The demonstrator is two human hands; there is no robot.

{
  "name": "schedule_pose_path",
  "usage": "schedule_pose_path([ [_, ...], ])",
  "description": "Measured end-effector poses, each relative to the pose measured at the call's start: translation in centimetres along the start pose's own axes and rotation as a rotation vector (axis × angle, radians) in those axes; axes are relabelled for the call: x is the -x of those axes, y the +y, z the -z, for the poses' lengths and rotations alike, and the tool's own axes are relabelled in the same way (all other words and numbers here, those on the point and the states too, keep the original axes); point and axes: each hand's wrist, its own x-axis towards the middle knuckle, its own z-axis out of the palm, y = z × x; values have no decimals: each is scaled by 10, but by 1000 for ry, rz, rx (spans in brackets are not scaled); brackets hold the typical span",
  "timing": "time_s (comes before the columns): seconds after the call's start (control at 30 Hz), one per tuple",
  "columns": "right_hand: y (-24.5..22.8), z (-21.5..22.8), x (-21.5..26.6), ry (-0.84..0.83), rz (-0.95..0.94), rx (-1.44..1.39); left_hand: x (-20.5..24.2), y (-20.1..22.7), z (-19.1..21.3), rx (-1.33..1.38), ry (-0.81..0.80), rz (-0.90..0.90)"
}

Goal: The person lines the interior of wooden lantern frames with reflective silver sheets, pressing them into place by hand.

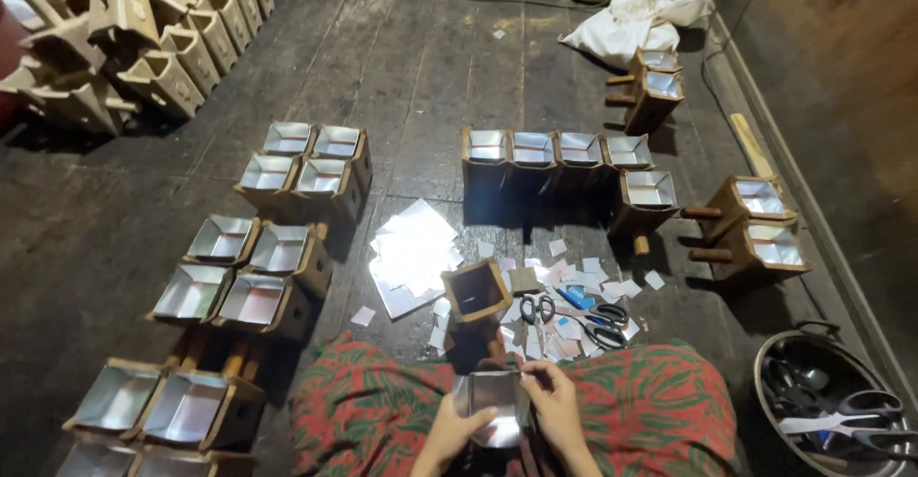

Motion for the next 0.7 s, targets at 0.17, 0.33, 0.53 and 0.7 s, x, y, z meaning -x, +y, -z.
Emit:
schedule_pose_path([
  [0.17,22,-1,-2,6,-54,-65,27,47,-10,6,-24,-59],
  [0.33,-1,-5,8,10,-28,-46,37,63,-7,235,-197,-50],
  [0.53,22,-8,7,86,40,-92,38,55,-16,563,-479,69],
  [0.7,31,-2,-4,109,-129,-199,18,29,-6,625,-476,104],
])
